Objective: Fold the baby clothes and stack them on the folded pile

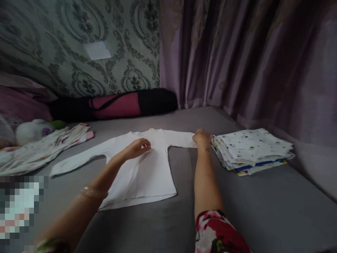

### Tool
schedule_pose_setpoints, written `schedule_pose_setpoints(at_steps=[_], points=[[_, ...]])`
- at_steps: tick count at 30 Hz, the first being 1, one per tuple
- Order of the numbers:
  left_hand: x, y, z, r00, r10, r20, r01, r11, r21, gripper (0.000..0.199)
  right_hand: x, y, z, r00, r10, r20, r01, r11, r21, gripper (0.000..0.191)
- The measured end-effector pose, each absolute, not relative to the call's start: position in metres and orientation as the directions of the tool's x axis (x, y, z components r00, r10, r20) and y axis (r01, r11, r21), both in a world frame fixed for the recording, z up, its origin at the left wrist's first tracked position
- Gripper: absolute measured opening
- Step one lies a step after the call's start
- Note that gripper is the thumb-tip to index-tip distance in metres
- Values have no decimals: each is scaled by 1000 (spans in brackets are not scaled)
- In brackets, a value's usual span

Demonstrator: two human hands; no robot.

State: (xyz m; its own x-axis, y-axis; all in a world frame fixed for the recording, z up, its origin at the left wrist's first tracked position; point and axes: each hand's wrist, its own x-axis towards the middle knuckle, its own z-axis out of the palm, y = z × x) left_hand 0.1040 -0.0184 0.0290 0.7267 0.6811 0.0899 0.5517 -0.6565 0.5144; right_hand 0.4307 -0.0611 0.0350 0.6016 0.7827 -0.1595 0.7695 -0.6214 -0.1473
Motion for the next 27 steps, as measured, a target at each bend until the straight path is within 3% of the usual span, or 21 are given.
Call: schedule_pose_setpoints(at_steps=[5,9,12,16,19,23,27], points=[[154,15,9,732,656,184,539,-723,432,30,439,-65,40,562,790,-244,789,-601,-130,45],[175,28,1,745,651,148,558,-729,398,41,443,-66,39,584,775,-242,778,-620,-106,46],[182,33,-4,748,656,97,582,-720,378,50,450,-67,39,563,795,-226,779,-602,-174,42],[185,36,-8,741,671,9,630,-700,335,63,462,-72,46,494,849,-187,771,-527,-356,34],[185,37,-8,739,673,-48,648,-688,326,74,465,-79,56,461,881,-103,694,-431,-577,25],[185,36,-5,746,657,-110,651,-684,329,87,459,-83,64,508,859,-56,420,-304,-855,18],[186,35,-3,732,663,-156,672,-665,328,96,455,-79,63,597,800,-58,188,-210,-959,20]])
